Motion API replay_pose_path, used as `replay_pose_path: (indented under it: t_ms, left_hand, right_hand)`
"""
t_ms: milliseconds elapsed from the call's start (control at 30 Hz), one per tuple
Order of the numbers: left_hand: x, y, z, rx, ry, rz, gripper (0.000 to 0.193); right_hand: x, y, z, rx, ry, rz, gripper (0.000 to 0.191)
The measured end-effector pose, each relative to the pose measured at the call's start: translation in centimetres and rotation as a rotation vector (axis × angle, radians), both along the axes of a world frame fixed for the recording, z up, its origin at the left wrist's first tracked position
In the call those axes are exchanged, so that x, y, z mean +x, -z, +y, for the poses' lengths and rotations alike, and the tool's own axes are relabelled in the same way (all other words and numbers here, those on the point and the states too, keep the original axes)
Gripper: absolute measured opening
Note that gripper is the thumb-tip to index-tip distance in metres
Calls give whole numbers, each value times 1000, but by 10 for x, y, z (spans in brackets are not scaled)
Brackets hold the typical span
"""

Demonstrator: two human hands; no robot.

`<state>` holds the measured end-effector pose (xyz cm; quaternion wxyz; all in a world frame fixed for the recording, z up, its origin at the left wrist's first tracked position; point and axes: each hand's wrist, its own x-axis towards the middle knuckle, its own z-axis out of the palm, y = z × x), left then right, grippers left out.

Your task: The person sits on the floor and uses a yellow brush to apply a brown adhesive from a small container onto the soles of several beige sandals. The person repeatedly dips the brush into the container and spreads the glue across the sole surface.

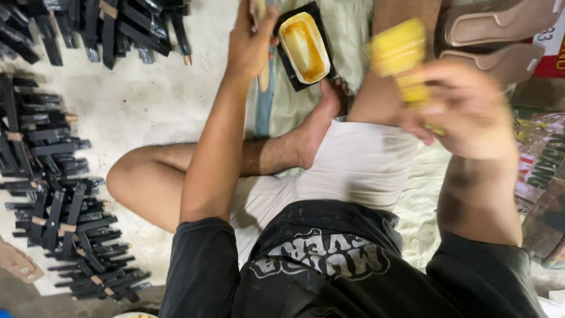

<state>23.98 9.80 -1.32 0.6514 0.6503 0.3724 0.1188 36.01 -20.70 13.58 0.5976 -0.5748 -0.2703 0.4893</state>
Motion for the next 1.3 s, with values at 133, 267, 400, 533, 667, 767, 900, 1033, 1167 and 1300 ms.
replay_pose_path:
  t_ms: [133, 267, 400, 533, 667, 767, 900, 1033, 1167, 1300]
  left_hand:
    - [-32, -10, 3, -337, -31, -206, 82]
    - [-93, -41, -25, -677, 72, -323, 85]
    - [-148, -62, -74, -1006, 105, -538, 74]
    - [-166, -65, -102, -836, 180, -522, 70]
    - [-171, -66, -117, -842, 226, -527, 75]
    - [-173, -68, -121, -863, 228, -497, 77]
    - [-176, -73, -119, -847, 227, -448, 80]
    - [-176, -82, -115, -856, 215, -421, 81]
    - [-174, -90, -113, -864, 163, -410, 84]
    - [-169, -92, -114, -685, 110, -439, 86]
  right_hand:
    - [-12, 12, -7, 275, 127, -105, 23]
    - [-44, 41, 37, 120, 179, -460, 20]
    - [-71, 58, 71, 35, 163, -654, 25]
    - [-85, 61, 80, 29, 119, -482, 23]
    - [-88, 57, 86, 5, 131, -647, 26]
    - [-86, 52, 90, 79, 150, -607, 26]
    - [-83, 43, 89, 124, 32, -822, 27]
    - [-79, 35, 88, 174, -102, -749, 28]
    - [-74, 28, 88, 200, -221, -806, 29]
    - [-74, 25, 88, 199, -301, -867, 28]
